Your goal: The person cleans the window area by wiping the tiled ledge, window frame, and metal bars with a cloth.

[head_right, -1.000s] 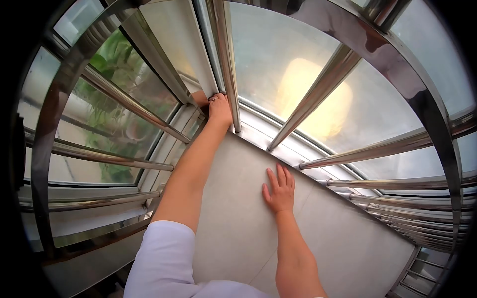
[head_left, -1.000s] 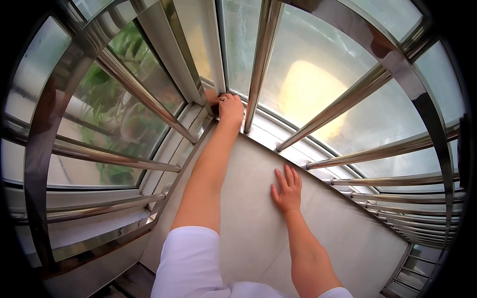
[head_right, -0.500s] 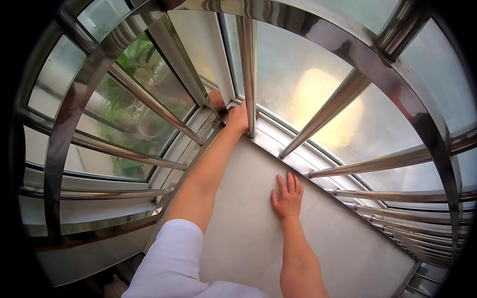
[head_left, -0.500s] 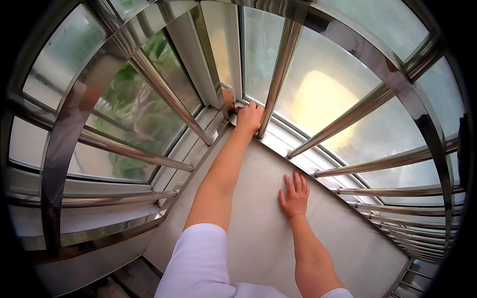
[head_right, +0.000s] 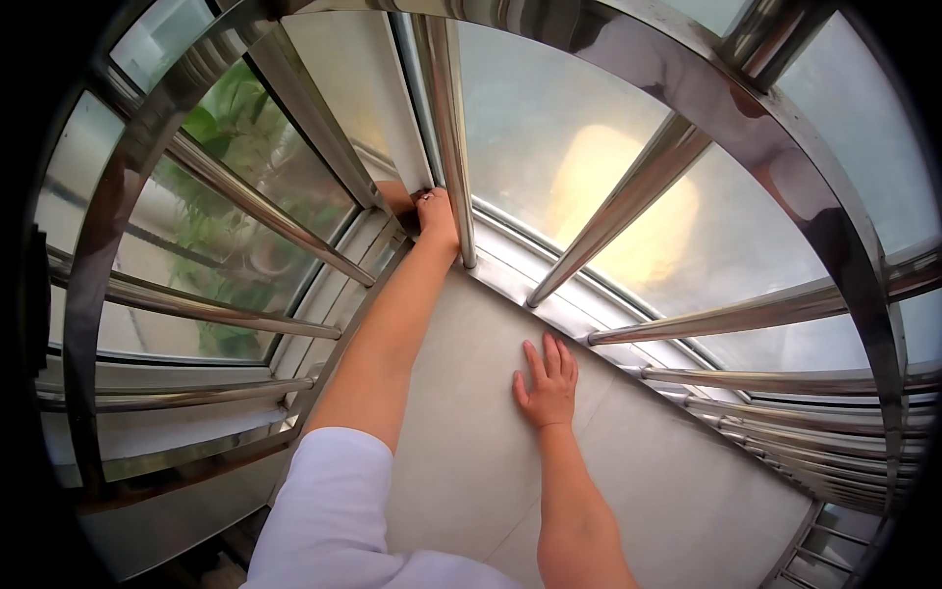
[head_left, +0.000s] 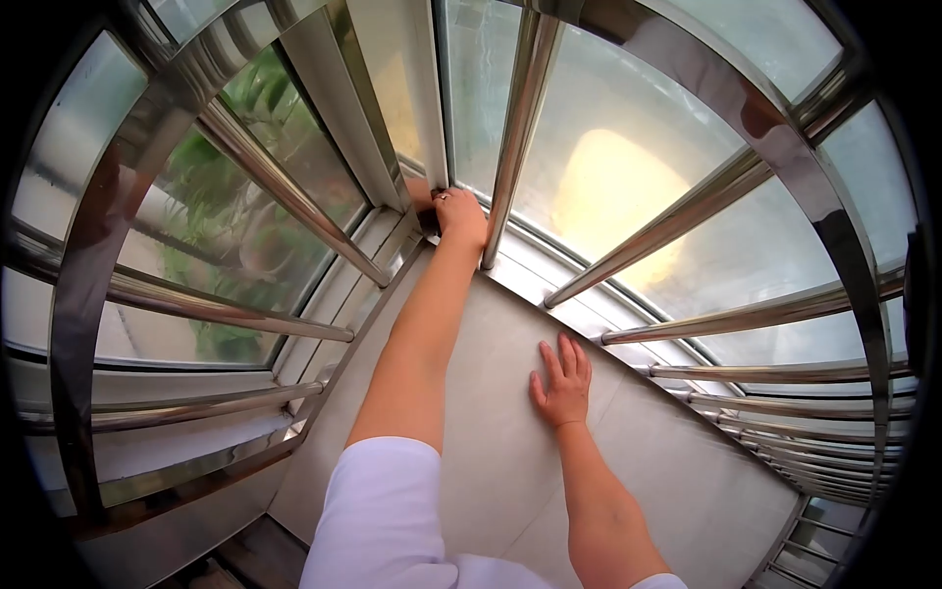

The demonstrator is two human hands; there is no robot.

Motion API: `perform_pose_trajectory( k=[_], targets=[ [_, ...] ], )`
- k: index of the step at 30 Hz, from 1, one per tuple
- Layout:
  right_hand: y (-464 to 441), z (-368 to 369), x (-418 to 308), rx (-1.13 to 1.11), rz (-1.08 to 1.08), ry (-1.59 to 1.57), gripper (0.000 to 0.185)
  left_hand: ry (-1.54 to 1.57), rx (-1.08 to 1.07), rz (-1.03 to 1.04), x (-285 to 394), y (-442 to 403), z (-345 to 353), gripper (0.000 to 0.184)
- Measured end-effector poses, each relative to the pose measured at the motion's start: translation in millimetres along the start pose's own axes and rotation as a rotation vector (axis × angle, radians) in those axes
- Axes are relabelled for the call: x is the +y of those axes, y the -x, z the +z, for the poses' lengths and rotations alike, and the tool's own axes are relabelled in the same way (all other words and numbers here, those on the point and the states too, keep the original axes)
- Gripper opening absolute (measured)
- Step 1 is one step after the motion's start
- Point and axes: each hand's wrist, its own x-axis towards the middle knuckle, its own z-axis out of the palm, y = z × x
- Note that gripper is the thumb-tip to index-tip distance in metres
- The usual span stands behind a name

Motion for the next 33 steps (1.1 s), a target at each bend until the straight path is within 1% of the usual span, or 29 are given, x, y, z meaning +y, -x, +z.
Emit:
perform_pose_trajectory(
  k=[1,2,4,6,8,9,10,12,13,14,16,18,20,21,24,25,26,28,29,31,32,33],
  targets=[
    [-0.3,-0.4,-0.4,-0.001,0.003,-0.006,0.049,-0.044,0.029,-0.031,3.2,-6.7,3.6,0.039],
    [-0.3,-0.4,-0.2,-0.003,0.008,-0.004,0.049,-0.044,0.026,-0.026,3.9,-9.6,11.0,0.039],
    [-0.2,-1.5,-1.9,-0.003,0.014,-0.022,0.050,-0.100,0.104,0.046,-1.4,-9.4,15.6,0.037],
    [-0.3,-1.3,-1.1,-0.001,0.011,-0.020,0.050,-0.069,0.117,0.053,-7.7,-7.1,7.0,0.035],
    [-0.5,-2.9,0.7,0.001,0.013,-0.011,0.050,-0.074,0.047,0.185,-17.2,-7.2,0.6,0.040],
    [0.1,-3.9,0.0,0.000,0.012,-0.009,0.050,-0.042,0.107,0.216,-19.9,-9.0,4.5,0.034],
    [0.3,-3.2,-1.7,-0.002,0.011,-0.010,0.050,-0.048,0.106,0.219,-19.8,-6.1,0.4,0.034],
    [0.9,-3.8,-3.4,-0.010,0.019,-0.001,0.051,0.019,0.052,0.325,-19.4,6.7,-14.6,0.021],
    [0.1,-3.8,-3.5,-0.014,0.023,0.012,0.051,0.088,0.075,0.358,-19.2,11.5,-16.1,0.019],
    [0.5,-4.2,-3.6,-0.017,0.022,0.009,0.051,0.086,0.072,0.355,-18.4,12.9,-12.2,0.019],
    [0.7,-4.7,-3.5,-0.016,0.018,0.018,0.052,0.225,0.062,0.399,-15.6,19.1,-11.2,0.021],
    [1.0,-4.8,-3.4,-0.014,0.013,0.011,0.052,0.231,0.019,0.413,-16.7,25.8,-18.2,0.021],
    [2.5,-5.5,-2.2,-0.014,0.011,0.014,0.051,0.215,-0.078,0.463,-16.5,20.3,-18.5,0.024],
    [3.2,-5.4,-1.7,-0.010,0.012,0.006,0.051,0.220,-0.080,0.465,-15.7,17.1,-18.8,0.024],
    [2.2,-3.5,-0.4,0.000,0.009,0.000,0.050,-0.035,-0.120,0.596,-14.5,0.5,-15.1,0.025],
    [2.7,-3.2,0.3,0.000,0.006,-0.006,0.049,0.007,-0.007,0.598,-19.5,0.2,-14.2,0.023],
    [3.2,-3.3,-0.4,-0.006,0.008,-0.009,0.049,0.007,-0.014,0.597,-25.5,10.5,-27.1,0.023],
    [2.2,-4.2,-2.2,-0.001,0.010,0.012,0.049,-0.040,-0.253,0.430,-33.6,43.3,-75.0,0.033],
    [3.7,-4.8,-2.7,-0.001,0.017,0.008,0.049,-0.046,-0.256,0.434,-34.8,58.5,-81.2,0.033],
    [2.2,-5.0,-3.5,-0.013,0.027,0.009,0.049,-0.046,-0.487,0.314,-40.7,91.4,-88.7,0.031],
    [3.3,-4.6,-4.0,-0.014,0.023,0.003,0.049,-0.067,-0.472,0.326,-41.7,102.8,-91.9,0.030],
    [3.5,-3.5,-2.2,-0.007,0.019,0.001,0.050,-0.042,-0.362,0.307,-47.2,107.8,-87.1,0.027]
  ],
)
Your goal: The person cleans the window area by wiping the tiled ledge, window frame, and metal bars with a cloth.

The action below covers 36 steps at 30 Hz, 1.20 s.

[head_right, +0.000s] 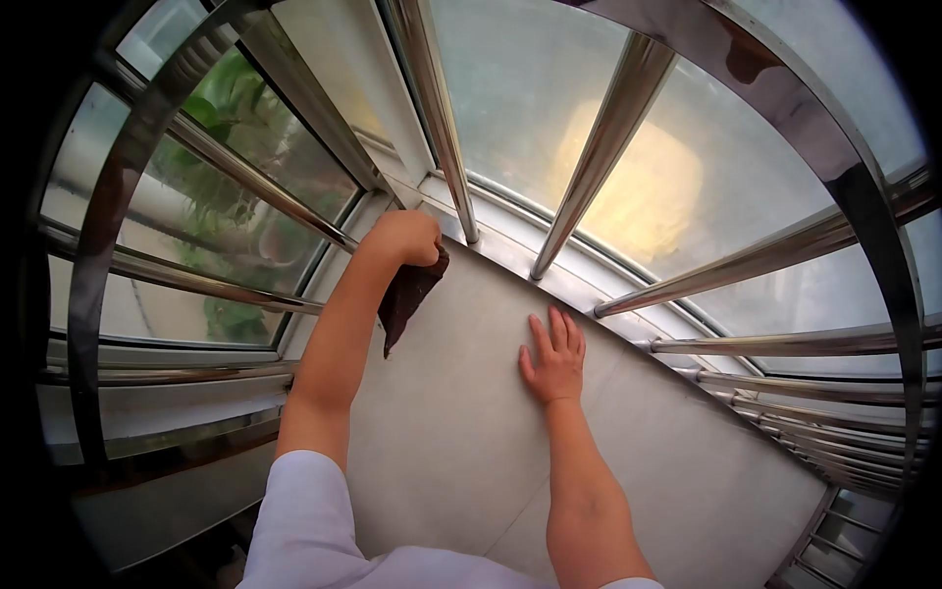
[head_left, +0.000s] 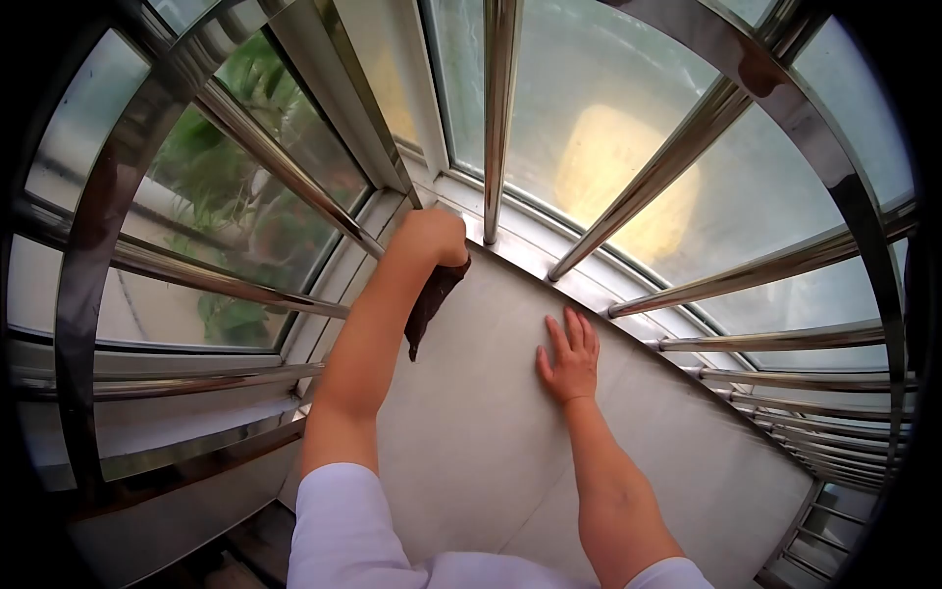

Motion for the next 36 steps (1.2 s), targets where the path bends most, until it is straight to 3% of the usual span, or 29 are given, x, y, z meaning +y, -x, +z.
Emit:
perform_pose_trajectory(
  k=[2,5,7,11,13,14,15,17,19,21,23,25,29,31,32,36],
  targets=[
    [-0.8,0.1,2.1,0.007,-0.002,0.001,0.050,0.012,0.112,-0.015,-4.0,-7.1,11.6,0.024],
    [0.6,1.3,2.9,0.007,0.000,-0.007,0.050,0.240,0.777,-0.020,3.4,-28.4,25.3,0.013],
    [0.1,2.9,3.8,0.016,-0.004,-0.010,0.051,0.144,1.063,0.062,6.3,-61.5,38.3,0.026],
    [0.3,4.2,3.8,0.009,-0.007,0.005,0.052,0.065,1.305,0.034,15.1,-87.1,78.7,0.043],
    [-1.2,4.5,3.9,0.008,-0.003,-0.005,0.052,0.101,0.945,-0.049,11.0,-101.2,90.8,0.065],
    [-1.7,3.9,3.7,0.006,-0.003,-0.004,0.052,0.334,0.703,-0.135,16.8,-86.8,72.8,0.071],
    [-1.2,2.4,2.0,-0.003,0.002,0.005,0.052,0.335,0.699,-0.139,17.6,-86.2,69.4,0.071],
    [-4.3,2.3,-0.9,-0.007,-0.002,0.009,0.051,0.293,0.558,-0.101,11.7,-94.1,57.3,0.064],
    [-2.9,1.1,-1.2,-0.015,0.003,0.008,0.051,0.257,0.571,-0.109,10.9,-101.7,47.4,0.054],
    [-2.7,2.0,-0.1,-0.014,-0.008,0.013,0.051,0.307,0.411,-0.103,13.3,-106.4,38.1,0.027],
    [-3.2,2.2,2.2,-0.015,-0.012,0.021,0.051,0.362,0.420,-0.090,13.0,-106.3,34.3,0.030],
    [-2.0,4.0,2.1,-0.009,-0.011,0.022,0.051,0.196,0.337,0.096,6.1,-111.1,33.8,0.028],
    [-2.8,6.1,5.1,0.008,-0.012,0.027,0.051,0.222,0.293,0.230,2.1,-116.2,22.9,0.024],
    [-2.0,5.2,2.2,0.006,-0.011,0.011,0.051,0.134,0.487,-0.002,7.9,-115.4,15.7,0.023],
    [-2.5,5.2,1.3,0.007,-0.009,0.010,0.051,-0.102,0.475,-0.029,9.6,-107.5,14.5,0.023],
    [-3.0,2.3,1.6,0.005,-0.012,0.019,0.052,-0.316,0.521,-0.053,-6.7,-120.9,52.0,0.022]
  ],
)
